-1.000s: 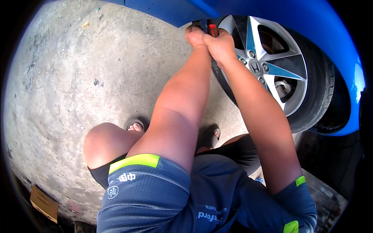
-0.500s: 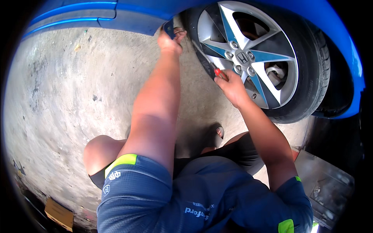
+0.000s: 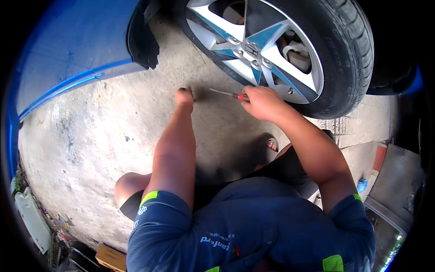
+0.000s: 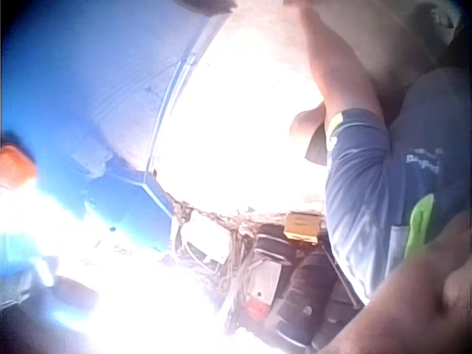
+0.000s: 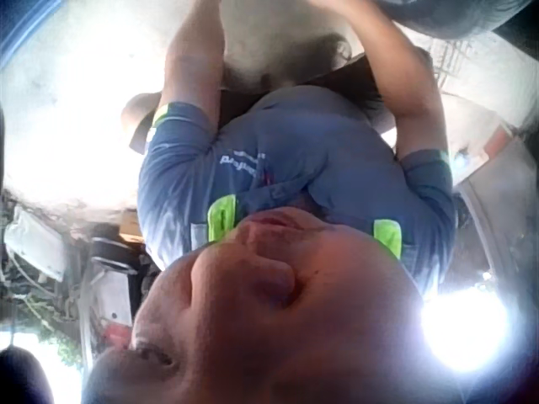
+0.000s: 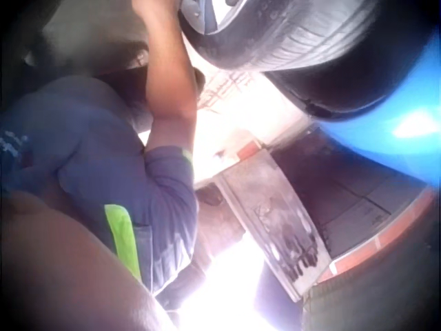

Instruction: The person works on a blue car with the hood open, focusing on the front wheel area. They use a screwdriver to adjust or remove parts near the wheel well and tire, then walk around the vehicle while another person works nearby.

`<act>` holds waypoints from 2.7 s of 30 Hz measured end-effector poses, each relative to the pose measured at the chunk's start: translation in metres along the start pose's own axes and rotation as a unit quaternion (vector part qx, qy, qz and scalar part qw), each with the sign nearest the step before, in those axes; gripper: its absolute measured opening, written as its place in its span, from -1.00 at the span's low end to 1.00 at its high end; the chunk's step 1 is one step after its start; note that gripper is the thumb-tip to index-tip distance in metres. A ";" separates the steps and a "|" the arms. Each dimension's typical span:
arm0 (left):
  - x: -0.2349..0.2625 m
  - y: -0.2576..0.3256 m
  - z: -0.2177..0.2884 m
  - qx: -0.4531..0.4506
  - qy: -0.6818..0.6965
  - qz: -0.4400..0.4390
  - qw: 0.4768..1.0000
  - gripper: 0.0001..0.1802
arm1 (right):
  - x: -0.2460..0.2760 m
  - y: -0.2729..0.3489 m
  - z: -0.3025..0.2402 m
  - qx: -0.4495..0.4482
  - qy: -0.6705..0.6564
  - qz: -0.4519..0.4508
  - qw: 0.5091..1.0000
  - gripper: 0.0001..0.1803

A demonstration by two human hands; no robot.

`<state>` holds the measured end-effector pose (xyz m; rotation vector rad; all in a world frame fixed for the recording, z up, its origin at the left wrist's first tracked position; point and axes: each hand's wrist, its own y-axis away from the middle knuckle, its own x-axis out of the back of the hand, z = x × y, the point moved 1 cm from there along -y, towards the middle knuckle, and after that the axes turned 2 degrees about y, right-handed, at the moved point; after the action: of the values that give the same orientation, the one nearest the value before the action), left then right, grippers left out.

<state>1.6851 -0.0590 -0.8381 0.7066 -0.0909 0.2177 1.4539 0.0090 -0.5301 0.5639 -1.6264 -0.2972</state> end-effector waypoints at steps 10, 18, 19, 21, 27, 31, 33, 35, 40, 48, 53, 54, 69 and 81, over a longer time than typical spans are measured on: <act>0.023 0.034 0.034 -0.013 -0.172 -0.086 0.981 -0.64 | 0.038 0.024 0.010 0.061 -0.048 0.035 0.996 -0.75; 0.091 0.047 0.100 -0.002 -0.176 -0.012 0.984 -0.63 | 0.038 0.037 0.020 0.109 -0.089 0.068 0.988 -0.81; 0.097 0.050 0.109 0.006 -0.168 -0.009 0.986 -0.62 | 0.039 0.038 0.020 0.114 -0.093 0.070 0.987 -0.82; 0.101 0.060 0.129 -0.006 -0.178 -0.013 0.984 -0.61 | 0.042 0.040 0.022 0.121 -0.101 0.074 0.985 -0.83; 0.106 0.104 0.191 -0.060 -0.334 -0.077 0.937 -0.58 | 0.041 0.044 0.027 0.130 -0.116 0.083 0.981 -0.82; 0.110 0.123 0.209 -0.036 -0.289 -0.048 0.955 -0.54 | 0.044 0.050 0.031 0.132 -0.132 0.081 0.979 -0.81; 0.113 0.124 0.203 -0.057 -0.244 -0.032 0.968 -0.53 | 0.044 0.052 0.032 0.136 -0.138 0.080 0.978 -0.81; 0.116 0.121 0.192 -0.073 -0.206 -0.015 0.976 -0.50 | 0.045 0.053 0.033 0.135 -0.141 0.075 0.978 -0.79; 0.096 0.124 0.197 -0.097 -0.267 0.009 0.959 -0.46 | 0.045 0.053 0.033 0.135 -0.138 0.078 0.978 -0.76; 0.096 0.132 0.203 -0.074 -0.140 -0.074 0.985 -0.61 | 0.043 0.036 0.019 0.163 -0.243 0.213 0.932 -0.79; 0.079 0.160 0.226 -0.092 0.103 -0.296 0.945 -0.67 | 0.034 -0.004 0.004 0.143 -0.311 0.215 0.915 -0.72; 0.077 0.169 0.231 -0.084 0.162 -0.323 0.929 -0.67 | 0.035 -0.009 -0.001 0.142 -0.318 0.215 0.912 -0.71; 0.101 0.157 0.226 -0.110 0.259 -0.307 0.909 -0.71 | 0.028 -0.042 -0.042 0.124 -0.396 0.183 0.891 -0.63; 0.095 0.157 0.227 -0.129 0.272 -0.215 0.929 -0.76 | 0.035 -0.075 -0.028 0.116 -0.635 -0.079 0.759 -0.65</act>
<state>1.7394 -0.0746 -0.5519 0.3694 0.5561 -0.0263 1.4938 -0.0693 -0.5339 0.7443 -2.9796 -0.7052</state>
